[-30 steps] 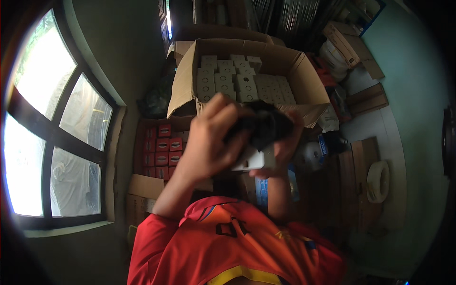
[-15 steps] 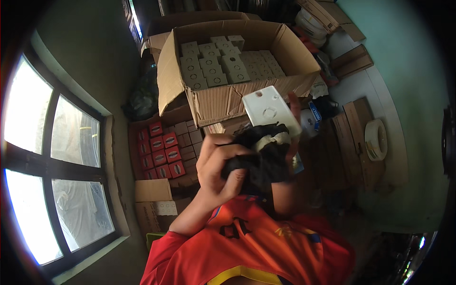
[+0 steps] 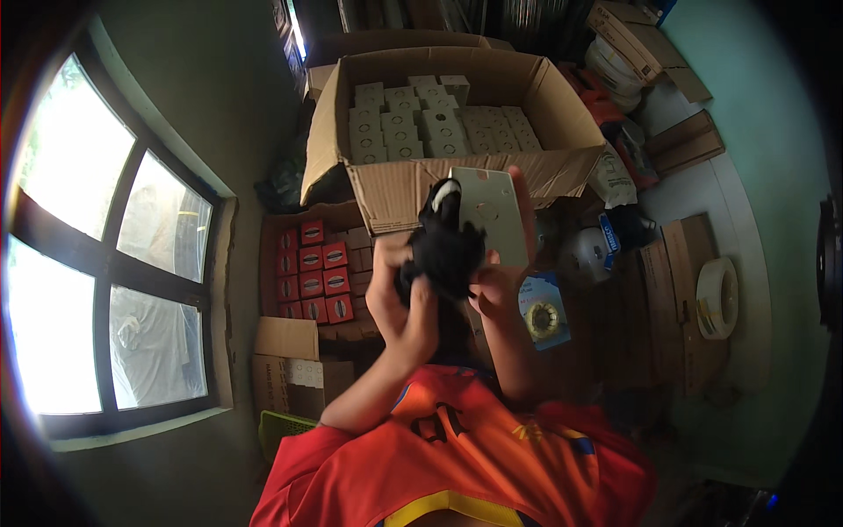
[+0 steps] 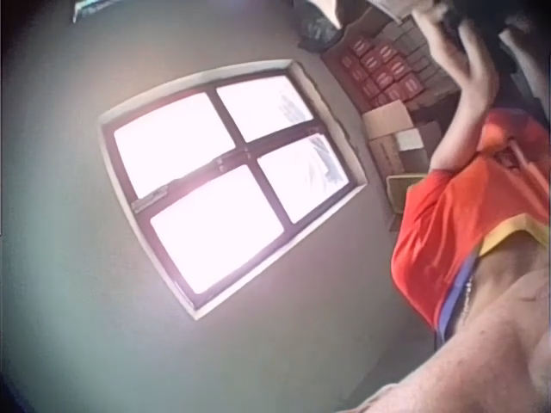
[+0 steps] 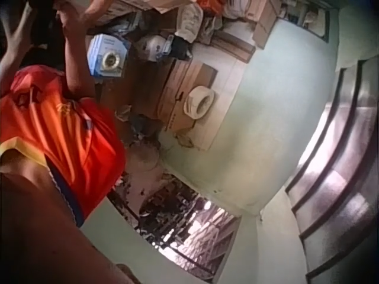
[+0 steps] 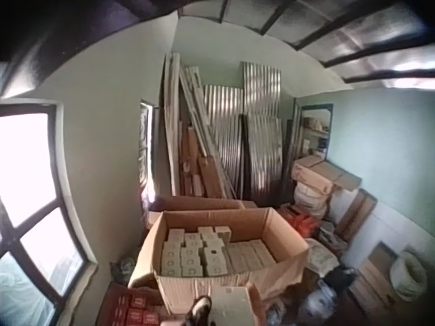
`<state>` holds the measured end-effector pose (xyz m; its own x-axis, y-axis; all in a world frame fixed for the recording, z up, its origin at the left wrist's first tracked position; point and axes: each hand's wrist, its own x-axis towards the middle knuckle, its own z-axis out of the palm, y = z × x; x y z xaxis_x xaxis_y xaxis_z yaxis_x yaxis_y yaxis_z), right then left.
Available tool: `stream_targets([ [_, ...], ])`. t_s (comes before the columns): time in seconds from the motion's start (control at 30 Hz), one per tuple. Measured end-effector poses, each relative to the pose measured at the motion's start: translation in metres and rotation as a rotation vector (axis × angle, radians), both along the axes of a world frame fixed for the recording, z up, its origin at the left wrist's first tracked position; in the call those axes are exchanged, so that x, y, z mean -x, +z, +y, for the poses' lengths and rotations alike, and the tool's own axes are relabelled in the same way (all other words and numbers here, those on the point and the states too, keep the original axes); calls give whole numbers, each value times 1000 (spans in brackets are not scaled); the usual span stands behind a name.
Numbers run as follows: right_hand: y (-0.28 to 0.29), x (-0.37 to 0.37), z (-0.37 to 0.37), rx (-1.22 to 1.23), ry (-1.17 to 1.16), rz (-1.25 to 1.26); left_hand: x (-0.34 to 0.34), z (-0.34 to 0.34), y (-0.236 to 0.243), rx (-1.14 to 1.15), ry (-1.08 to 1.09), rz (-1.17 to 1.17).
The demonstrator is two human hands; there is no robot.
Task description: Clean and inspect electrical switch plates from cardboard storage boxes.
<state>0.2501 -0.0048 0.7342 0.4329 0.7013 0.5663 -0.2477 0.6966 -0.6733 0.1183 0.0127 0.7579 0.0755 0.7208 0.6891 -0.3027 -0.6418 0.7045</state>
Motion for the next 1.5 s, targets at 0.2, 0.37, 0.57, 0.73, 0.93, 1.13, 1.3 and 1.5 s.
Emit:
stream_targets([
  [0.2, -6, -41, -45, -185, 83, -310, -43, -1, -5, 556, -185, -108],
  [0.37, -22, -76, -70, -34, 326, -199, -64, -2, -6, 841, -375, -184],
  [0.57, -39, -92, -72, 66, 443, -43, -83, -28, -15, 1003, -517, -38],
  [0.73, -47, -97, -72, -34, 368, -103, -100, -19, -44, 746, -346, 181],
  [0.93, -49, -95, -60, -97, 130, -311, -97, -14, -56, 535, -107, 303],
  [1.13, -46, -86, -46, -125, -61, -509, -81, -49, -30, 875, -439, -97],
  [1.3, -40, -80, -46, -43, -99, -849, -39, -52, -33, 1038, -726, -148],
  [1.5, -22, -59, -43, 166, 127, -686, -10, -36, -49, 1059, -806, -360],
])
